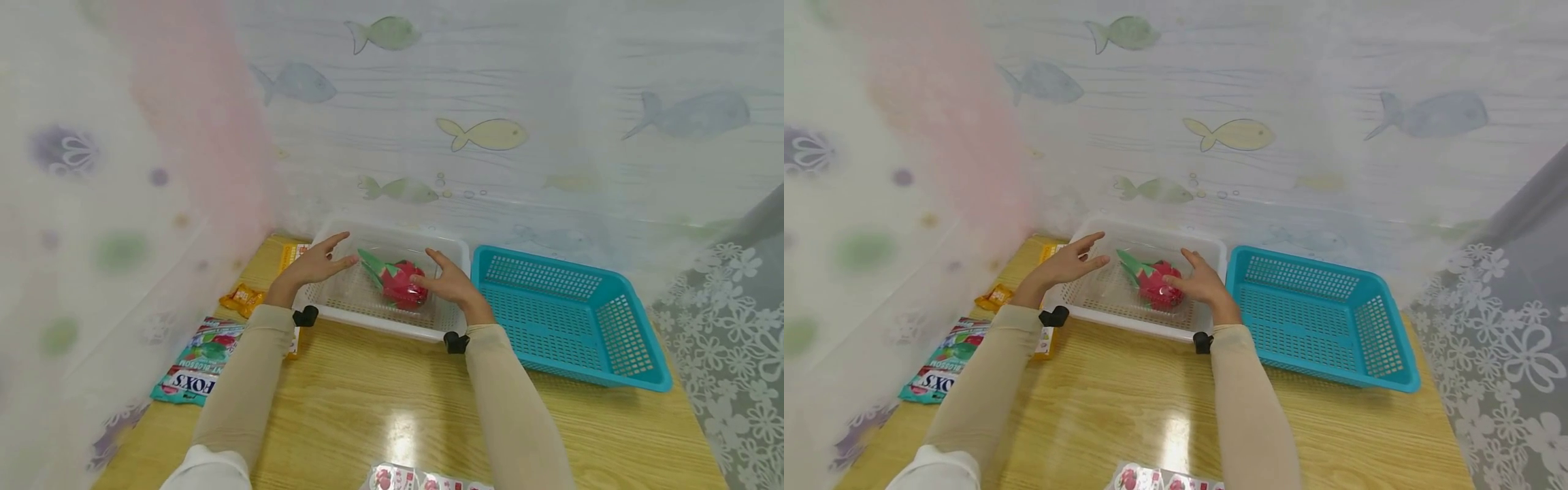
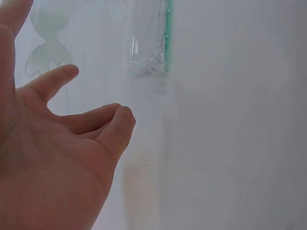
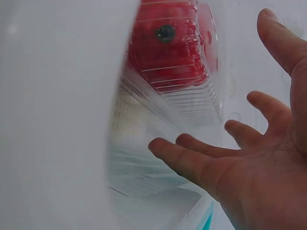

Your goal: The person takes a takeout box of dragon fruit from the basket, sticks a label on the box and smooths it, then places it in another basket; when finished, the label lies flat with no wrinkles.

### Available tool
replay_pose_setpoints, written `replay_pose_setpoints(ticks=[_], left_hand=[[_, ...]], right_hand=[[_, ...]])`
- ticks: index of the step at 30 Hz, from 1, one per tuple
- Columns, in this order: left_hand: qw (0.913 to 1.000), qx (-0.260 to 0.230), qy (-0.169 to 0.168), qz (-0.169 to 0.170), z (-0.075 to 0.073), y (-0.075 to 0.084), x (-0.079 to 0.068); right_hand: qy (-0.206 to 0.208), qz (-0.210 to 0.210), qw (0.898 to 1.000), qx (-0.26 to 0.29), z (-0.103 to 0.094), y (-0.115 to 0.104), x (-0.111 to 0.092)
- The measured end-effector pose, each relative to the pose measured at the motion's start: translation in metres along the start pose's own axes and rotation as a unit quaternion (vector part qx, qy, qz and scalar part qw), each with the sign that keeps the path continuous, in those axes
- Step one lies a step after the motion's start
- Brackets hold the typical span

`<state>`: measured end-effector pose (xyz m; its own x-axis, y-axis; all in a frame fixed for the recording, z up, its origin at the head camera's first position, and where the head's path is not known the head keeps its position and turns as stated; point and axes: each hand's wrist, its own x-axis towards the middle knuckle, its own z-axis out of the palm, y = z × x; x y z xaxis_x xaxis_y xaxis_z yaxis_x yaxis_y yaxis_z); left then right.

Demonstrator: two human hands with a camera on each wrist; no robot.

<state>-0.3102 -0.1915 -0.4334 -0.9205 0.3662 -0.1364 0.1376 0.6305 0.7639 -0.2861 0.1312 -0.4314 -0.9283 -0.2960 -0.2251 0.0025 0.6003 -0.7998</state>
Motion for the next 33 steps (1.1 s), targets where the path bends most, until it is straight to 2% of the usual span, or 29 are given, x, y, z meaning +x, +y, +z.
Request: replay_pose_setpoints(ticks=[6,15,26,33], left_hand=[[0.9999,0.002,-0.011,-0.003,-0.004,0.000,0.005],[0.9999,0.005,-0.004,-0.011,-0.011,-0.004,0.006],[0.9998,-0.011,-0.015,-0.010,-0.008,0.003,0.010],[0.9995,-0.023,-0.017,-0.011,-0.003,0.002,0.013]], right_hand=[[-0.005,0.021,1.000,0.002,-0.003,-0.003,0.001],[-0.013,0.031,0.999,0.001,-0.006,-0.005,0.004],[-0.023,0.053,0.998,0.014,-0.005,-0.004,0.007],[-0.018,0.054,0.998,0.023,-0.001,0.000,0.005]])
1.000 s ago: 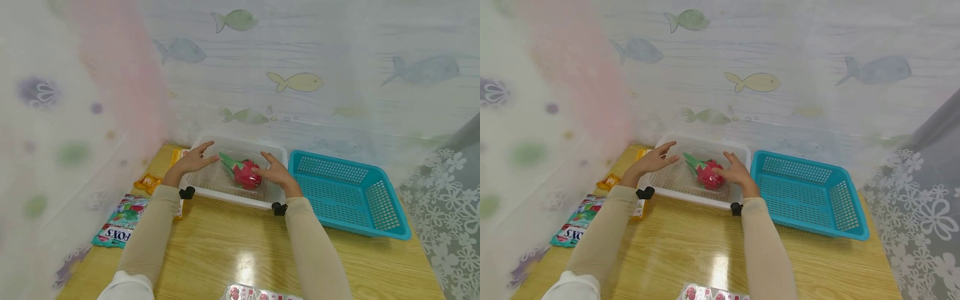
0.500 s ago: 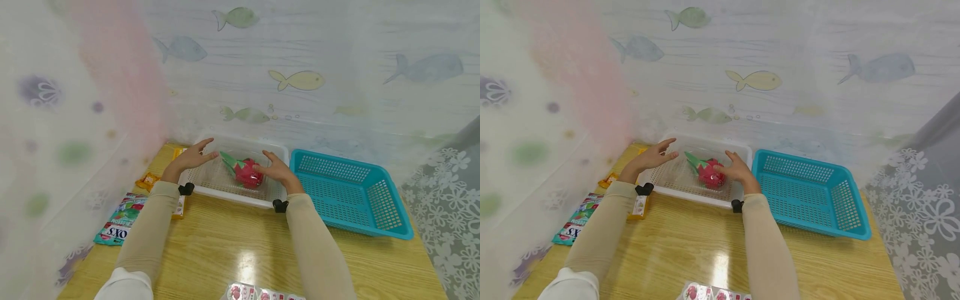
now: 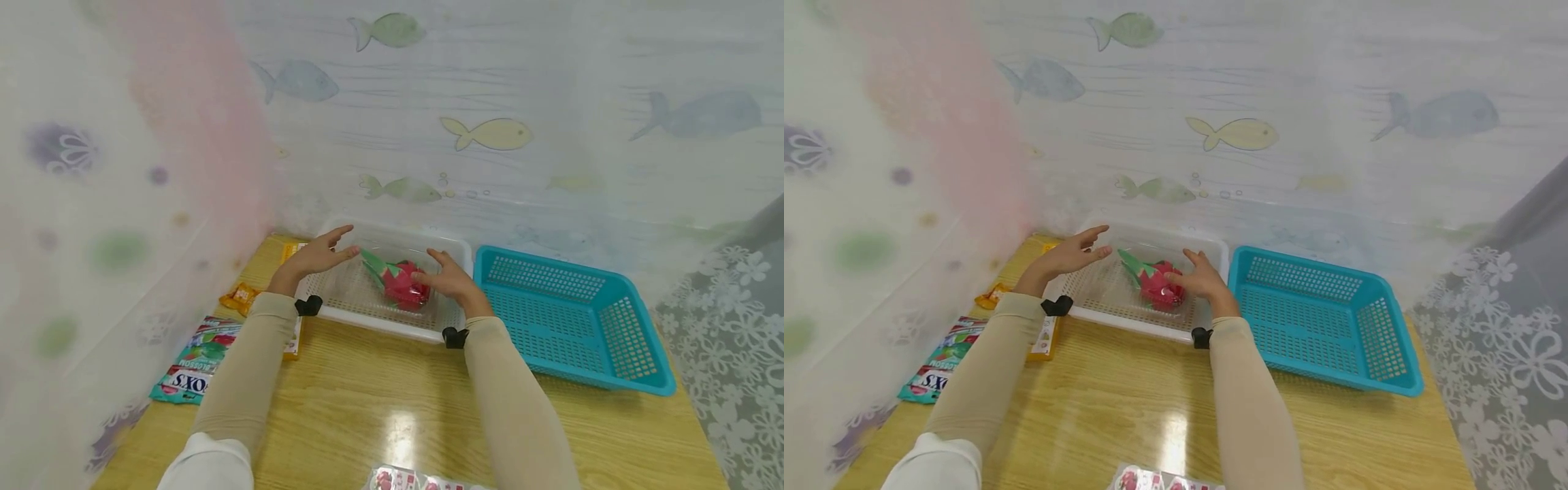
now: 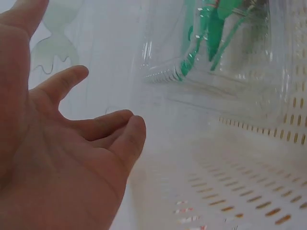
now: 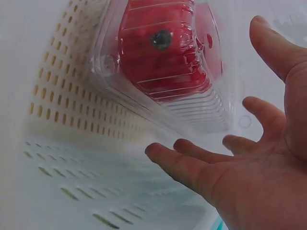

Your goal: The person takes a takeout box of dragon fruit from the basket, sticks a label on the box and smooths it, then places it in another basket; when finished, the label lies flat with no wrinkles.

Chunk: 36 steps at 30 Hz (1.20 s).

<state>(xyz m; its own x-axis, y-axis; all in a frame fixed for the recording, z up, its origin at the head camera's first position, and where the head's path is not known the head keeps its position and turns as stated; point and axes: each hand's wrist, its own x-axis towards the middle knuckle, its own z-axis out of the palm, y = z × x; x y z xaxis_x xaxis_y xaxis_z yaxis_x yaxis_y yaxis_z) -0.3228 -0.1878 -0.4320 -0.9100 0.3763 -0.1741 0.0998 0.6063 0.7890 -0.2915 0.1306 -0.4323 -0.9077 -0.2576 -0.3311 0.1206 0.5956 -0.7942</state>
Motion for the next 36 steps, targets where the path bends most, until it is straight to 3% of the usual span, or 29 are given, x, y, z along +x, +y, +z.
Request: replay_pose_setpoints(ticks=[15,36], left_hand=[[0.9997,-0.023,-0.001,0.000,0.006,-0.008,0.000],[0.9971,-0.059,-0.046,-0.015,0.015,-0.015,0.000]], right_hand=[[0.006,-0.001,1.000,0.009,0.003,0.002,-0.002],[0.005,0.017,0.999,0.036,0.009,0.011,-0.001]])
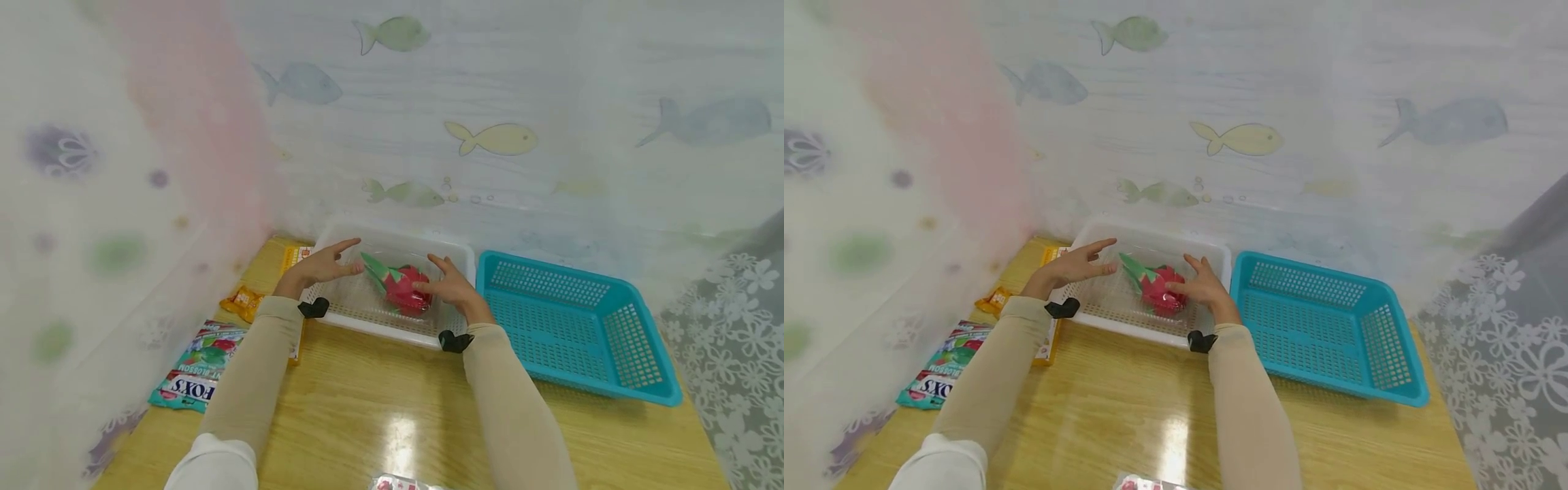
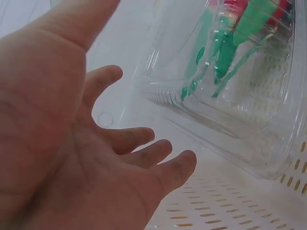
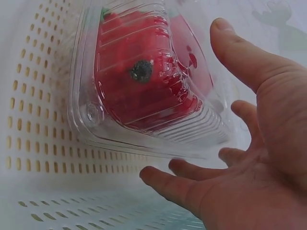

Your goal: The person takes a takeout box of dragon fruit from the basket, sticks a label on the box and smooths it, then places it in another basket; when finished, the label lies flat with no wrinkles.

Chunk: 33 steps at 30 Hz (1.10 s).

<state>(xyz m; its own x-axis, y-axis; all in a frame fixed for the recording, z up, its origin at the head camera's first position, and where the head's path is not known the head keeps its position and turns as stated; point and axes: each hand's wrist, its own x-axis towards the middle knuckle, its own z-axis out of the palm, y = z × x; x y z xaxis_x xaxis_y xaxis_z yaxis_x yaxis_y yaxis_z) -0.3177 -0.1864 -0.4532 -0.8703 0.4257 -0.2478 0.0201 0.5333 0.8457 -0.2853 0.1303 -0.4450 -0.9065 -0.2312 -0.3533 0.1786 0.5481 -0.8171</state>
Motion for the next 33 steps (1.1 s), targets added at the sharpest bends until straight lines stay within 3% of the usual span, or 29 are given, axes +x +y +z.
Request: replay_pose_setpoints(ticks=[6,27,33], left_hand=[[0.9999,-0.007,0.007,0.004,0.001,-0.001,0.001],[0.9990,-0.038,-0.022,0.007,0.009,-0.004,0.011],[0.9992,-0.037,-0.012,0.006,0.011,-0.005,0.013]], right_hand=[[-0.003,-0.009,1.000,0.005,0.001,0.003,0.001],[0.001,-0.008,1.000,0.020,0.007,0.007,0.005],[0.000,-0.010,1.000,0.025,0.008,0.004,0.003]])
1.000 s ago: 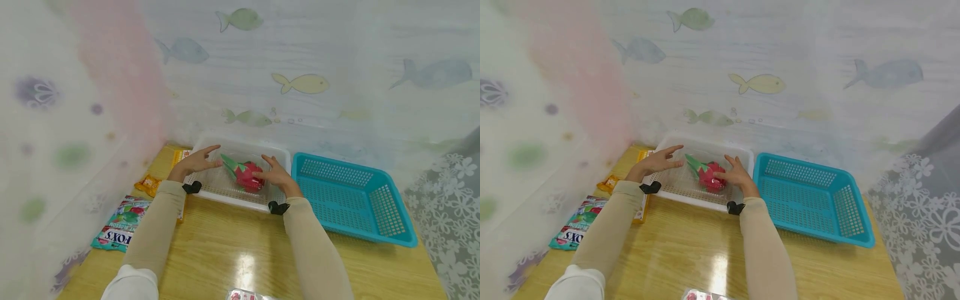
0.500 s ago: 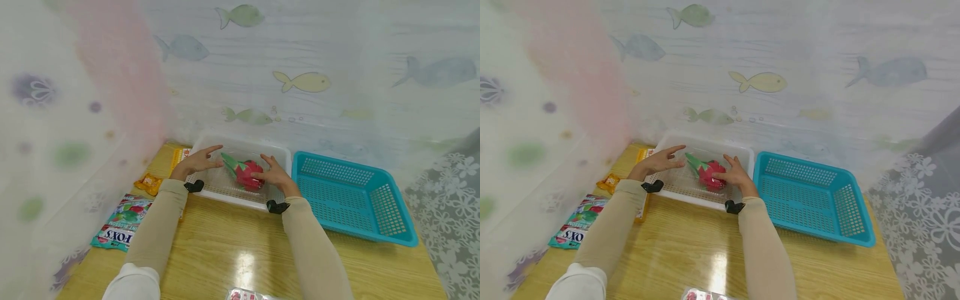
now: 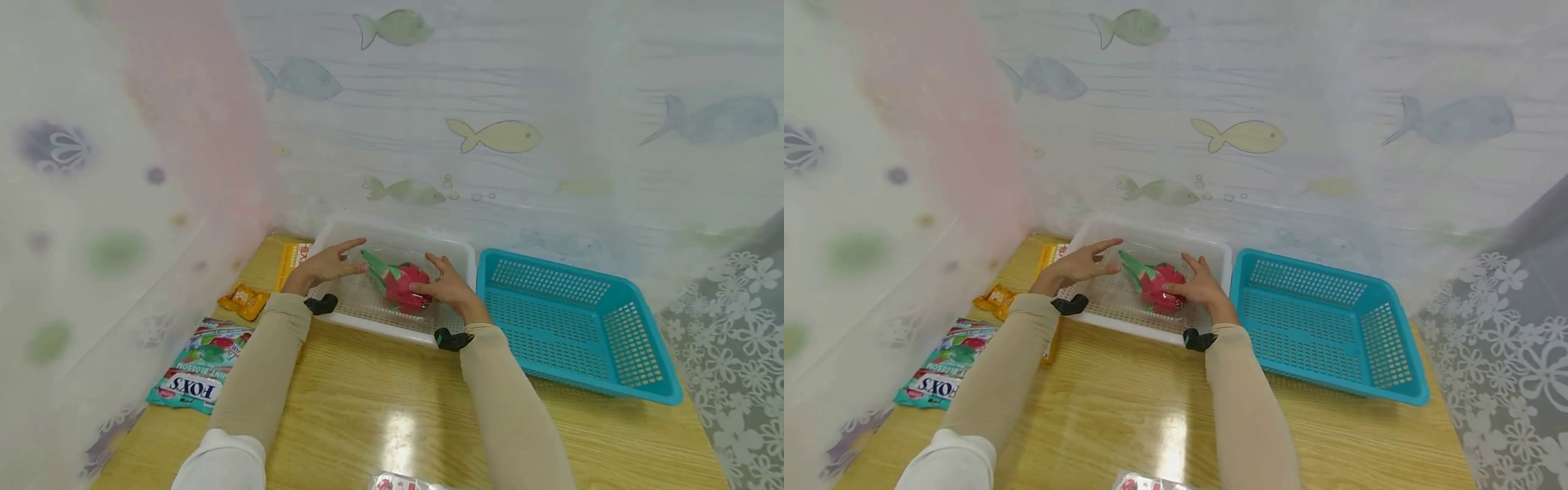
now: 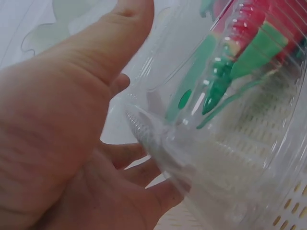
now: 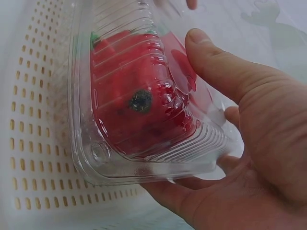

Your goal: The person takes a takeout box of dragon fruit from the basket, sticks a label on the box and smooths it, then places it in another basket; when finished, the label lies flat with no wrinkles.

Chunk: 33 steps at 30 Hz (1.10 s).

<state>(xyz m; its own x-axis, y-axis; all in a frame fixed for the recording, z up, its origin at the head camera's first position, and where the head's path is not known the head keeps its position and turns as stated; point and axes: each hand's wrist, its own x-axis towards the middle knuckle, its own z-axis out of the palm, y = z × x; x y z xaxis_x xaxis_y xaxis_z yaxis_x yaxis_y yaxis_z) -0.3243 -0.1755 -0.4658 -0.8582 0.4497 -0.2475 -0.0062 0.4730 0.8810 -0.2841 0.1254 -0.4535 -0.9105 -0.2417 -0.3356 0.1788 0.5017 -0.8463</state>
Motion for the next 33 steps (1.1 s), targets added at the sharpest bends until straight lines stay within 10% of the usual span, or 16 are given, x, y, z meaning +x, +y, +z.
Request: replay_pose_setpoints(ticks=[33], left_hand=[[0.9990,-0.040,-0.006,-0.018,0.0012,-0.0052,-0.0028]], right_hand=[[0.002,-0.003,1.000,-0.002,0.0076,0.0032,0.0055]])
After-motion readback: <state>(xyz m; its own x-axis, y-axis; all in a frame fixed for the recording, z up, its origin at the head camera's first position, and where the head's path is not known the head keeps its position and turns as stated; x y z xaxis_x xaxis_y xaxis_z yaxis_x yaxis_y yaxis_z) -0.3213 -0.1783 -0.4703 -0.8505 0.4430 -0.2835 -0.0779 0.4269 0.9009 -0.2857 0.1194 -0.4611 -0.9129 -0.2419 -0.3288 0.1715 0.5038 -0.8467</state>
